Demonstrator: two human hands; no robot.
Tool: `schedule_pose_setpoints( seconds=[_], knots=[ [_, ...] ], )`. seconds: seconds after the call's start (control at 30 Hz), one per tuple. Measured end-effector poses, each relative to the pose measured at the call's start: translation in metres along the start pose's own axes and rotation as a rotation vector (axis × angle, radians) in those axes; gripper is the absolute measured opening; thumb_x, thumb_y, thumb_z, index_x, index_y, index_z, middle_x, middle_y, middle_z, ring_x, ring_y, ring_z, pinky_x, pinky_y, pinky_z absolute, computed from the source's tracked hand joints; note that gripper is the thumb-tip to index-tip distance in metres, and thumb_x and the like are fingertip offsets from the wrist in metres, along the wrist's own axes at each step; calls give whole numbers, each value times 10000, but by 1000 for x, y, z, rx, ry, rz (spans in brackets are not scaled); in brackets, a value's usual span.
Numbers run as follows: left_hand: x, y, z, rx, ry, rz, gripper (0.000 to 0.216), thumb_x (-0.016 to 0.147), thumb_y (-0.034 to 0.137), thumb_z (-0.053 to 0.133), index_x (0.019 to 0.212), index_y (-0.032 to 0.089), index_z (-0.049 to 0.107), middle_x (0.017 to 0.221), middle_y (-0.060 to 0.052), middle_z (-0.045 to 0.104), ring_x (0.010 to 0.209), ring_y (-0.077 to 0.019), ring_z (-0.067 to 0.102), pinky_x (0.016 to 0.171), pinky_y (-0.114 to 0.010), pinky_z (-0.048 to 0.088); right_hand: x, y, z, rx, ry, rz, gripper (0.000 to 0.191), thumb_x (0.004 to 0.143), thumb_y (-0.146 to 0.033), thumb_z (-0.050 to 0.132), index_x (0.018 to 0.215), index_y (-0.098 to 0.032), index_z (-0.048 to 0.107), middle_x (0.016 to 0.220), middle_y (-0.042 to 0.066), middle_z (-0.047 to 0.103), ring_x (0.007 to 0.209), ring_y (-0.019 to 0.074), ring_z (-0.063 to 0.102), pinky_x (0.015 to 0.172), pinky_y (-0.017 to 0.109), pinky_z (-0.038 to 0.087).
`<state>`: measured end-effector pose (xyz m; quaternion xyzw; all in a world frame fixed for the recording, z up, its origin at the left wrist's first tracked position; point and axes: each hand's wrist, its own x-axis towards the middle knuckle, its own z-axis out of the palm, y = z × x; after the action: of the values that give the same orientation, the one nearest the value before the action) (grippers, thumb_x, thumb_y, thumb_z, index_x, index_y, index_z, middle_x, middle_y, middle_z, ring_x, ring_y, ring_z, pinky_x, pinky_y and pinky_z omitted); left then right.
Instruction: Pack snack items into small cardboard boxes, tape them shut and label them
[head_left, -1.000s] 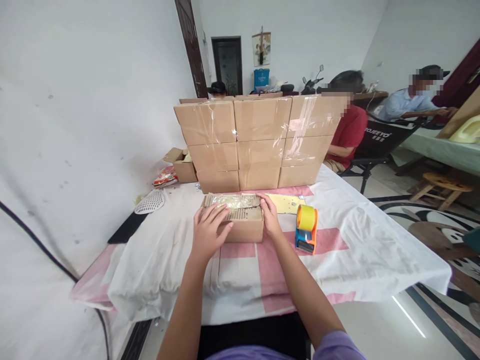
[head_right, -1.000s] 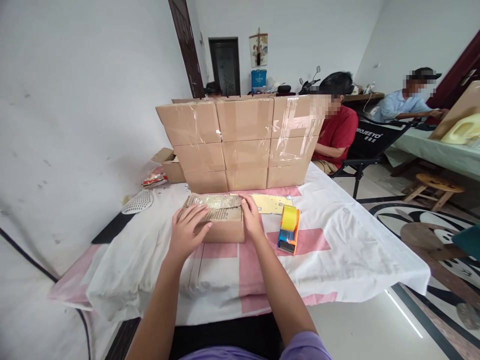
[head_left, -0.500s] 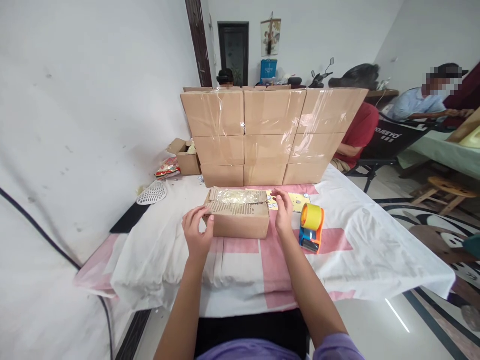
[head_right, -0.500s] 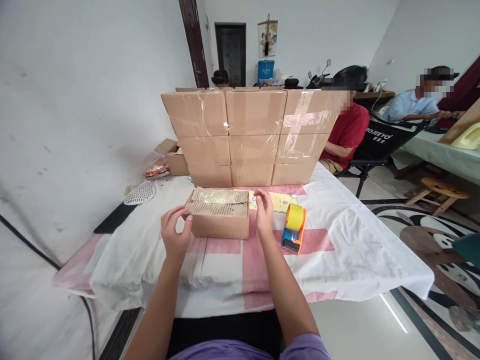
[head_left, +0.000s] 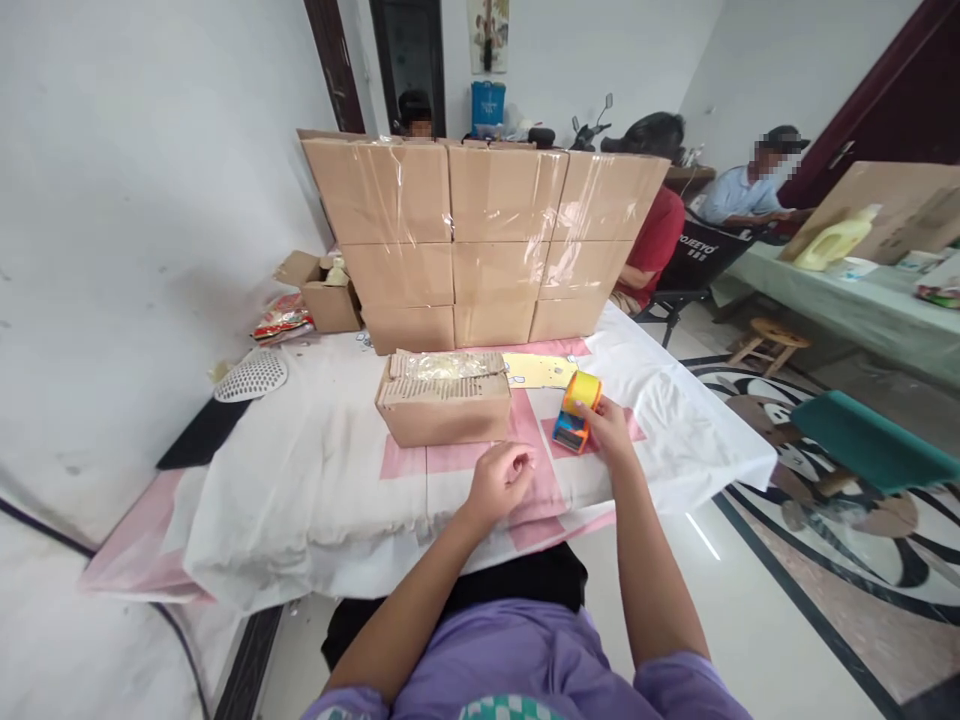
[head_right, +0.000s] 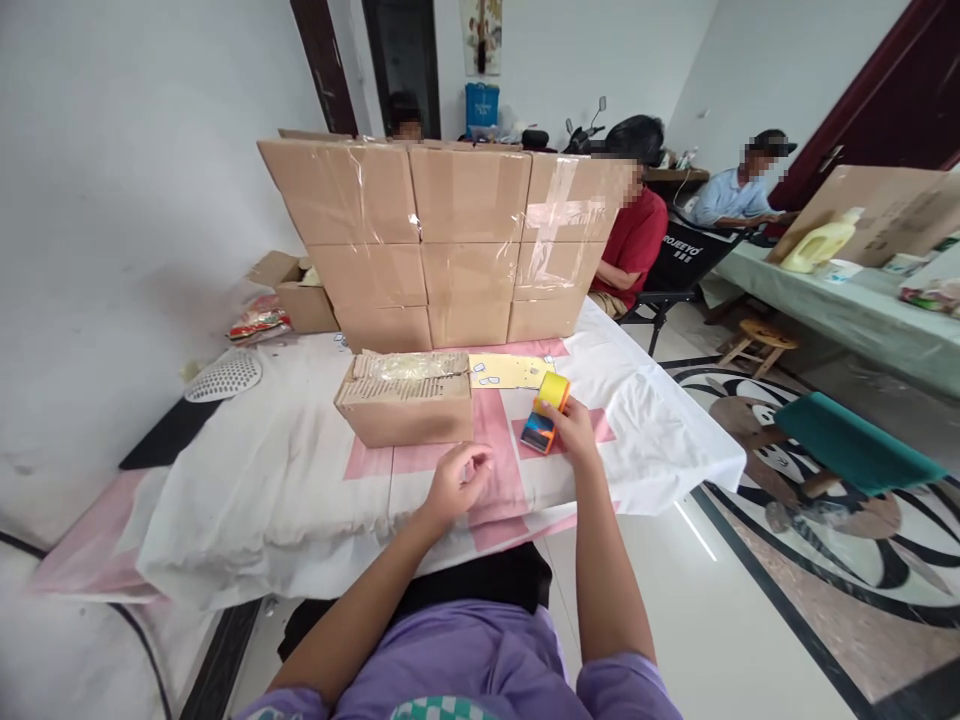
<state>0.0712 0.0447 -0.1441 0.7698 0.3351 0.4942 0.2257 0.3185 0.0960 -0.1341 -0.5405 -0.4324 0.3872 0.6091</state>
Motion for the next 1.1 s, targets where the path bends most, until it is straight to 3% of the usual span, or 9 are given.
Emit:
schedule_pose_setpoints(
  seconds=[0.07,0.2,0.3,0.67,1.1],
  knots=[
    [-3,6,13,-6,-67,-58,224,942,305,578,1152,242,621,897,-37,702,758,-182,662,693,-323,555,-12,0,16,10,-19,-35,505,671,-571,820,957,-169,710,950,113,761,846,279,716,806,444,590],
    [-7,9,18,53,-110,-136,509,857,347,724,1316,259,520,1180,-90,655,1064,-264,652,897,-413,550,-42,-3,51,87,-23,-143,469,837,-616,655,1054,-201,678,1004,109,760,892,263,720,824,426,589],
    [-9,8,11,117,-131,-154,610,824,357,765,1363,265,496,1183,-98,613,1100,-287,625,923,-437,533,-56,2,68,160,23,-157,416,880,-607,597,1048,-229,640,969,78,755,864,248,725,813,412,592],
    [-3,-2,-6,228,-254,-62,320,920,392,661,1224,300,705,980,-46,549,901,-212,601,830,-350,513,-52,17,72,100,-4,-105,433,892,-645,541,918,-220,616,797,15,664,707,201,626,676,338,527],
    [-4,-13,20,43,-147,-104,248,1024,298,476,1208,236,629,1053,-70,590,967,-191,608,869,-314,533,-52,17,74,48,-4,-157,429,910,-652,527,838,-236,604,761,0,618,696,194,558,672,336,471]
  ],
)
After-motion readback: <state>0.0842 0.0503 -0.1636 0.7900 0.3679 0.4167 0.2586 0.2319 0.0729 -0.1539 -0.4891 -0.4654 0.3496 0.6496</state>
